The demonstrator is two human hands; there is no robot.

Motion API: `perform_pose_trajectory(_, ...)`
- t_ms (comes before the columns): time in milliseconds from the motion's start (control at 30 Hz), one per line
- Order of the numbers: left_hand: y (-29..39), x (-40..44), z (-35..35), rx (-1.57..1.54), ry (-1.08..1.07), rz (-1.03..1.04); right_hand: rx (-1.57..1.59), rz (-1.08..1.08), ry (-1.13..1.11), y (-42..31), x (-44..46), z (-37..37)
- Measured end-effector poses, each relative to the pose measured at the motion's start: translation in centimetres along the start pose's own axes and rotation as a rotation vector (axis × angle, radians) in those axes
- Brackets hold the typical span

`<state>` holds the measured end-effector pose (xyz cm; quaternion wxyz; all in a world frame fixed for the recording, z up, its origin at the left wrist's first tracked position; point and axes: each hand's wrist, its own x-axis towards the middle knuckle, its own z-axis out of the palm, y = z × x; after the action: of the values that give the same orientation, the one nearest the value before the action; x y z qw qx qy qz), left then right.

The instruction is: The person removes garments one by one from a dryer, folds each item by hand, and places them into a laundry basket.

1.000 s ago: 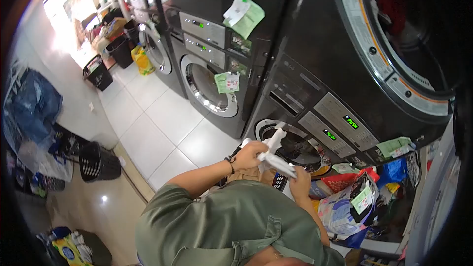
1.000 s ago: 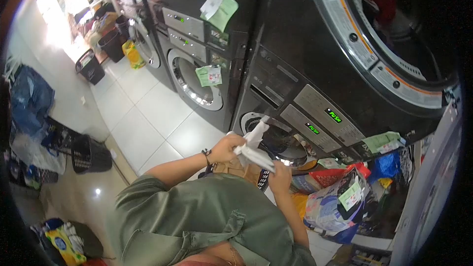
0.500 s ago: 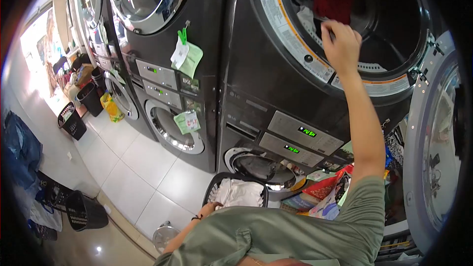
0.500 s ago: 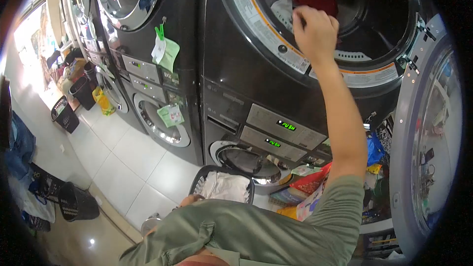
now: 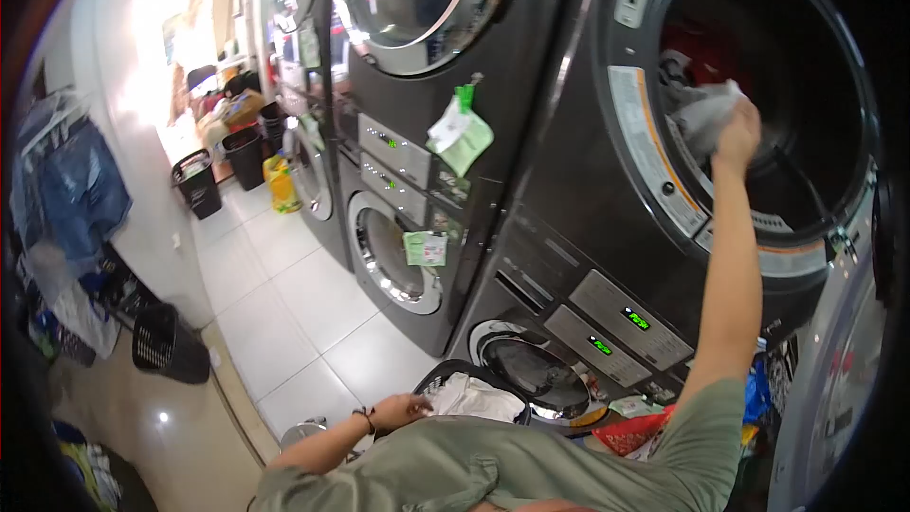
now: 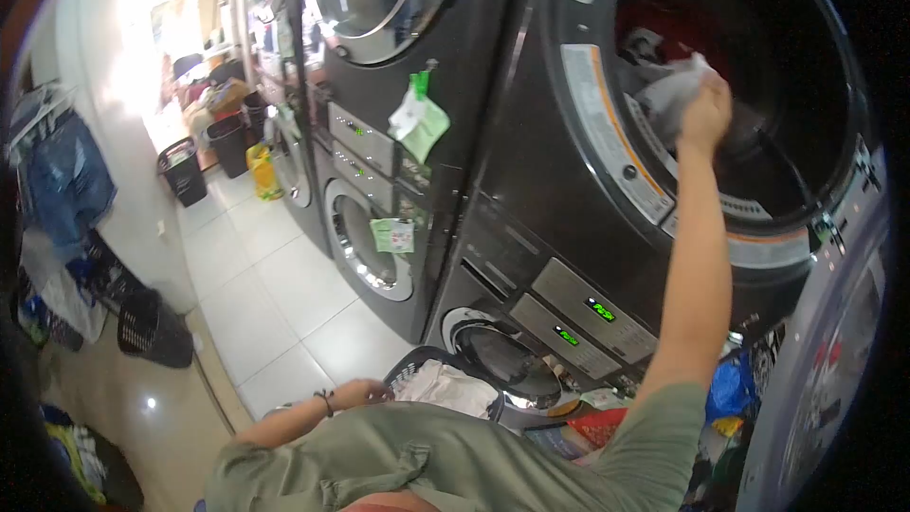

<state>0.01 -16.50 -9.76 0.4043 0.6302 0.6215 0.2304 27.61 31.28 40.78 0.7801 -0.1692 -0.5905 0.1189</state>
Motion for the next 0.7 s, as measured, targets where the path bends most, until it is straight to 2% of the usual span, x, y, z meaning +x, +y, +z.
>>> perform_pose_trajectory(33, 0.5, 0.8, -1.5, 0.083, -0.013, 0.052, 0.083, 0.056, -0.068, -2.7, -1.4, -1.1)
perform_pose_trajectory(67, 1.7, 1.3, -3.4, 0.081, 0.062, 0.135, 0.261, 0.08, -0.015, -6.4, -3.6, -0.9)
perform_pose_trajectory(100, 3.5, 1.9, -5.4, 0.081, 0.137, 0.221, 0.427, 0.207, -0.055, -10.5, -6.6, -1.0)
perform_pose_trajectory(133, 6.4, 2.4, -7.7, 0.096, 0.255, 0.329, 0.364, 0.167, -0.161, -12.9, -9.2, -1.5)
perform_pose_trajectory(167, 9.6, 2.7, -9.7, 0.113, 0.368, 0.435, -0.166, -0.229, -0.358, -12.6, -12.4, -3.2)
perform_pose_trajectory(200, 12.1, 3.6, -11.0, 0.151, 0.491, 0.501, -0.62, -0.697, -0.347, -12.4, -15.6, -4.9)
perform_pose_trajectory(267, 18.7, 3.4, -13.4, 0.045, 0.724, 0.672, -0.216, -0.707, -0.83, -17.0, -23.5, -4.4)
perform_pose_trajectory(300, 20.4, 4.0, -13.7, -0.003, 0.787, 0.887, -0.108, -0.36, -1.148, -20.4, -25.8, -4.1)
perform_pose_trajectory(333, 21.4, 4.9, -13.6, -0.05, 0.846, 1.104, -0.018, -0.336, -1.294, -20.5, -29.0, -4.5)
perform_pose_trajectory(367, 21.8, 5.2, -13.6, 0.054, 0.768, 1.25, 0.107, -0.072, -1.553, -22.6, -30.4, -4.0)
perform_pose_trajectory(433, 22.6, 5.1, -14.0, 0.326, 0.498, 1.49, 0.201, 0.049, -1.637, -25.4, -33.0, -4.0)
perform_pose_trajectory(533, 19.6, 5.3, -9.7, -0.168, 0.035, 1.174, 0.143, 0.568, -1.706, -26.4, -33.3, -4.9)
perform_pose_trajectory(633, 17.1, 4.9, -7.1, -0.295, -0.025, 0.888, 0.308, 1.094, -1.22, -23.3, -36.6, -7.2)
perform_pose_trajectory(667, 16.9, 5.0, -7.1, -0.268, 0.061, 0.832, 0.332, 1.189, -1.101, -22.8, -37.0, -7.9)
perform_pose_trajectory(700, 17.0, 5.2, -7.4, -0.271, 0.081, 0.726, 0.206, 1.001, -1.111, -22.5, -37.0, -7.7)
